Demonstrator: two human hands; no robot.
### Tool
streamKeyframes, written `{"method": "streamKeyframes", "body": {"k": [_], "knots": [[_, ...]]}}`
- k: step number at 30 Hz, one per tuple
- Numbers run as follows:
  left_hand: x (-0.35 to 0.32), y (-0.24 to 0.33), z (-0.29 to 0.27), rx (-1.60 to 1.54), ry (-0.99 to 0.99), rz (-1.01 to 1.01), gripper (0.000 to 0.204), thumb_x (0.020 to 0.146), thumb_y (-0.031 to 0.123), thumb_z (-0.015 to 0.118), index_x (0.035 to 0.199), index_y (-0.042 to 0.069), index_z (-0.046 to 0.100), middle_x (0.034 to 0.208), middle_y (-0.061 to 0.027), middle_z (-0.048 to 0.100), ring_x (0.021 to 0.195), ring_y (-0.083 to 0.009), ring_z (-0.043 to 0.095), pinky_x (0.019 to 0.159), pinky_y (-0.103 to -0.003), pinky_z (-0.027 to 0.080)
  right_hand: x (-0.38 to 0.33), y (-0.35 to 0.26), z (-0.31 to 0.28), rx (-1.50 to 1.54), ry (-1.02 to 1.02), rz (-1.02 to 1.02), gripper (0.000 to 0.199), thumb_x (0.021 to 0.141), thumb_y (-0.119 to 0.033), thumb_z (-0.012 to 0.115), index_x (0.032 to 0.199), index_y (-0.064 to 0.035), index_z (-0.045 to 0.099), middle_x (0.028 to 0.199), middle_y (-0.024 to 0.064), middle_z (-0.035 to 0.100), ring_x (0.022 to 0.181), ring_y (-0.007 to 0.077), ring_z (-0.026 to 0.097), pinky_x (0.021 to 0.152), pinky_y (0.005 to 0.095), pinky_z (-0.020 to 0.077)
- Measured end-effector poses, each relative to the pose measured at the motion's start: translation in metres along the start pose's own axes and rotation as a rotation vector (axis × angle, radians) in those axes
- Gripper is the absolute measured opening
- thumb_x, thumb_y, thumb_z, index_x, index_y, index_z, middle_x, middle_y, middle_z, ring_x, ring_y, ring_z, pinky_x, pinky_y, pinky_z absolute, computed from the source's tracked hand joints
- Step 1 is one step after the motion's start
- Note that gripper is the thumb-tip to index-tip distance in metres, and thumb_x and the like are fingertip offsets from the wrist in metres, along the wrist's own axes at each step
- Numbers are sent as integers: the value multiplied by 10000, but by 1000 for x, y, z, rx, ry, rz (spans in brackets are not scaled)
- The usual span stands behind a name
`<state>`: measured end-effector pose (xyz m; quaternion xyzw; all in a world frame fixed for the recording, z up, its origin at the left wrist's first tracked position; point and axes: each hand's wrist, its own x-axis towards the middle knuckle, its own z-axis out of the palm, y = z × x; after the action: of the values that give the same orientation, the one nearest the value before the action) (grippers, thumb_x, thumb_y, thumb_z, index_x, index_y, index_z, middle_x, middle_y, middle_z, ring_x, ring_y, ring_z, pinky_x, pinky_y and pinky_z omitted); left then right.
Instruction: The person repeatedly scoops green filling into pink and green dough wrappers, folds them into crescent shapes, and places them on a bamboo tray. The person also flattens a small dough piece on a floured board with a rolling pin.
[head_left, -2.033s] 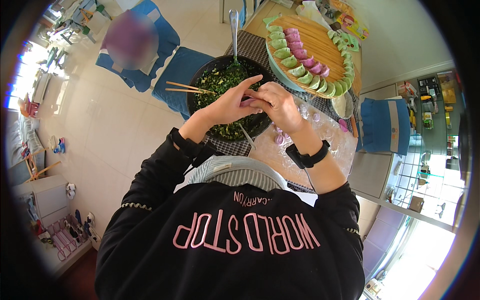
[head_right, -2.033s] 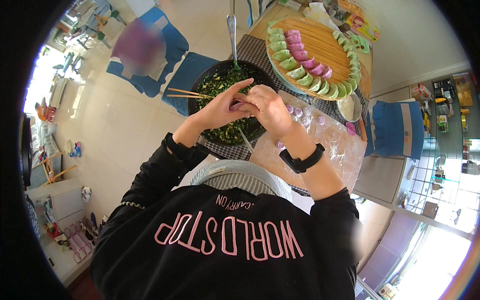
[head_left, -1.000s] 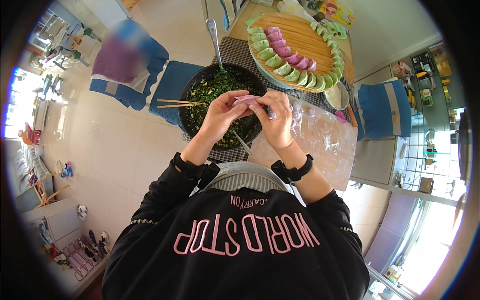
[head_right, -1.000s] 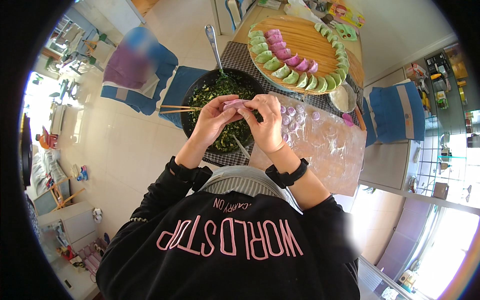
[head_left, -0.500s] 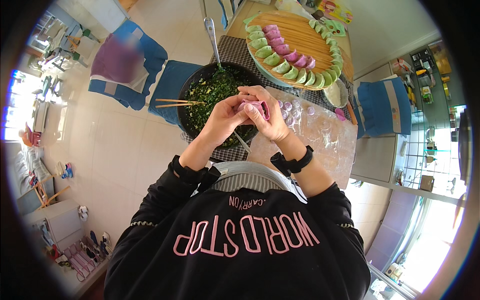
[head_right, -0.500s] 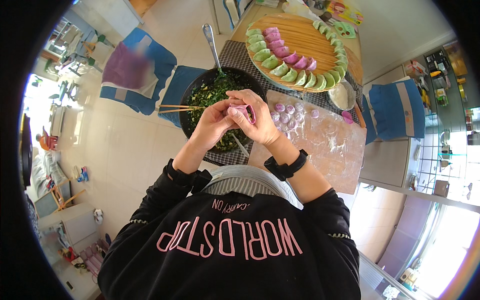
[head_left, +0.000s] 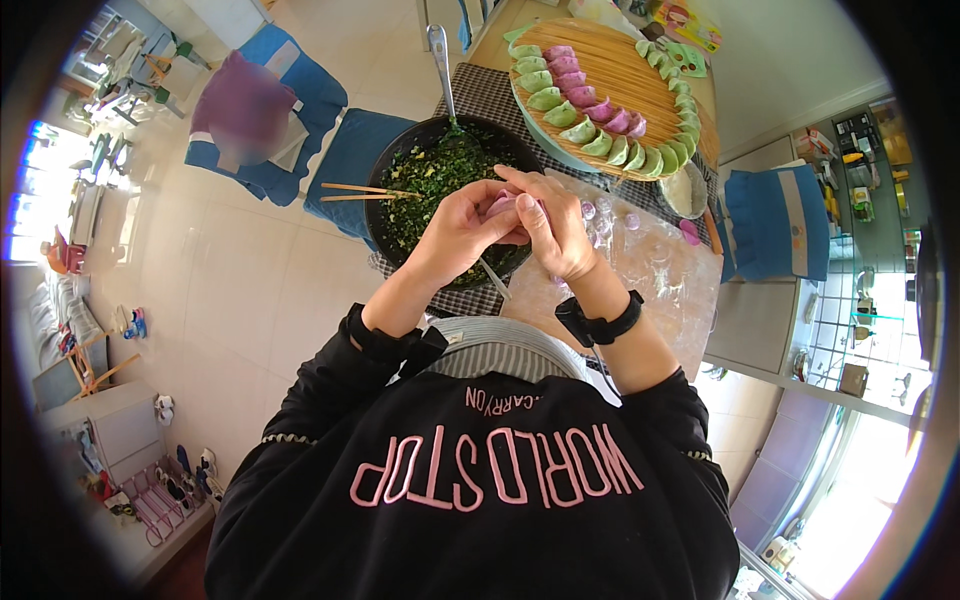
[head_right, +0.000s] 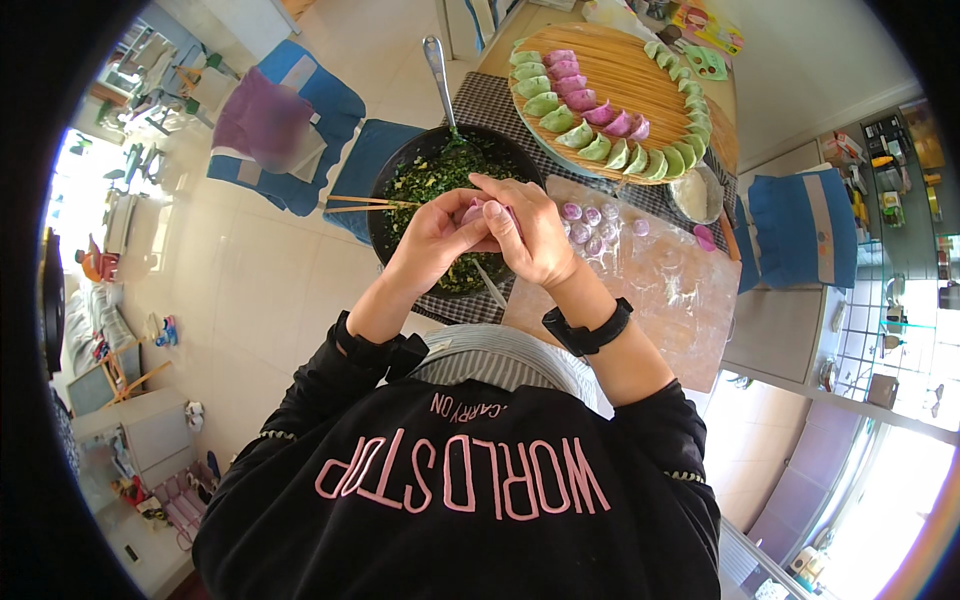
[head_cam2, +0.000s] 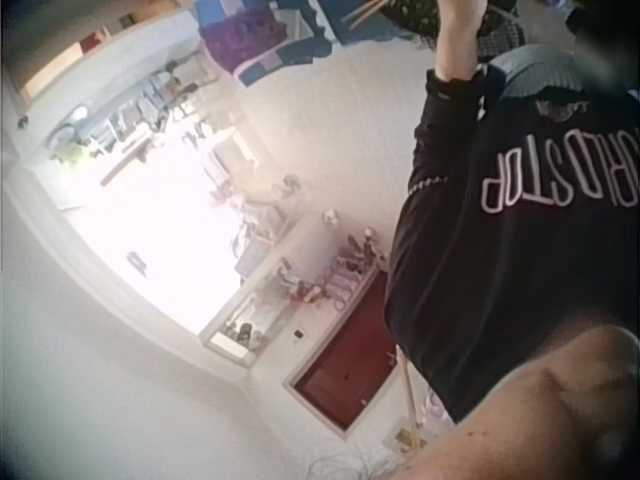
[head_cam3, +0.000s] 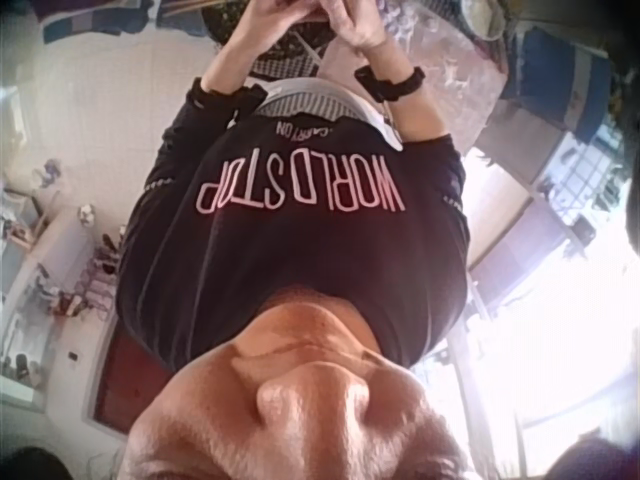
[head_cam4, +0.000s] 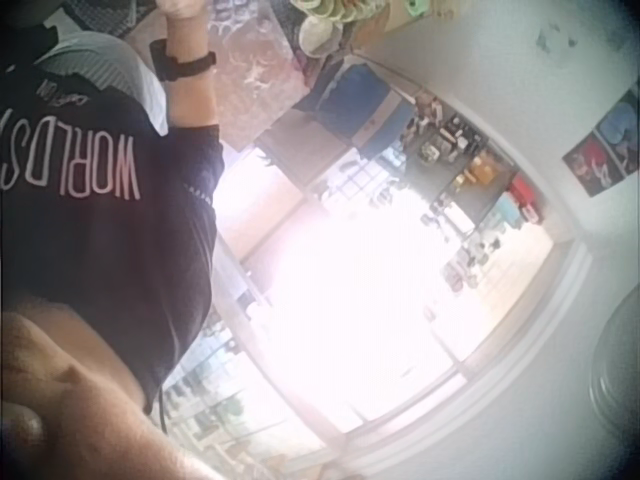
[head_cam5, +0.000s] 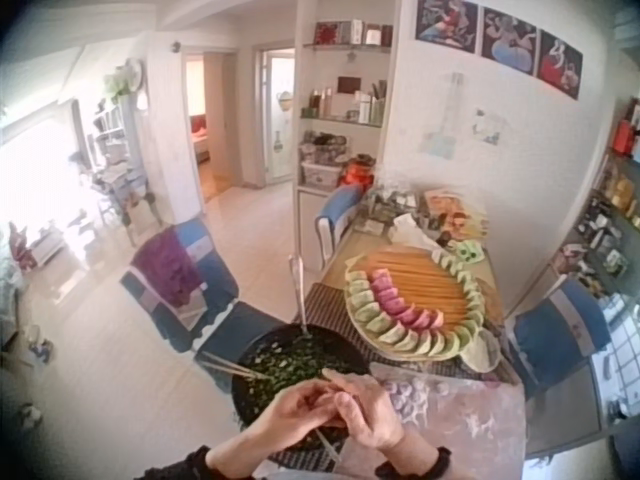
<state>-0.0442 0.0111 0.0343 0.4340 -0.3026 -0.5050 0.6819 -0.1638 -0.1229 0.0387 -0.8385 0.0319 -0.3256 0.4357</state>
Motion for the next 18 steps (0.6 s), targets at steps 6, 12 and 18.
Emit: {"method": "streamKeyframes", "body": {"k": [6, 12, 18], "knots": [[-3, 3, 6, 483, 123, 272, 518, 920, 161, 764, 1331, -34, 515, 1171, -90, 623, 1079, -150, 631, 921, -302, 560, -9, -3, 15, 213, 170, 188, 407, 1072, -221, 387, 1024, 65, 673, 896, 173, 727, 801, 262, 695, 782, 331, 538], [13, -14, 14, 142, 27, 257, 905, 793, 430, 860, 1462, -18, 444, 1398, -131, 543, 1291, -220, 528, 1082, -359, 428, -14, -5, 39, 350, 215, 355, 403, 1089, -312, 384, 1027, -3, 635, 896, 19, 624, 787, 103, 570, 727, 261, 476], [16, 1, 18, 104, -15, 159, 577, 980, 397, 655, 1347, -42, 579, 1297, -162, 636, 1245, -253, 592, 1025, -362, 490, -21, -1, 37, 721, 165, 508, 386, 1096, -330, 396, 1086, -11, 613, 910, 9, 629, 770, 56, 570, 642, 194, 457]]}}
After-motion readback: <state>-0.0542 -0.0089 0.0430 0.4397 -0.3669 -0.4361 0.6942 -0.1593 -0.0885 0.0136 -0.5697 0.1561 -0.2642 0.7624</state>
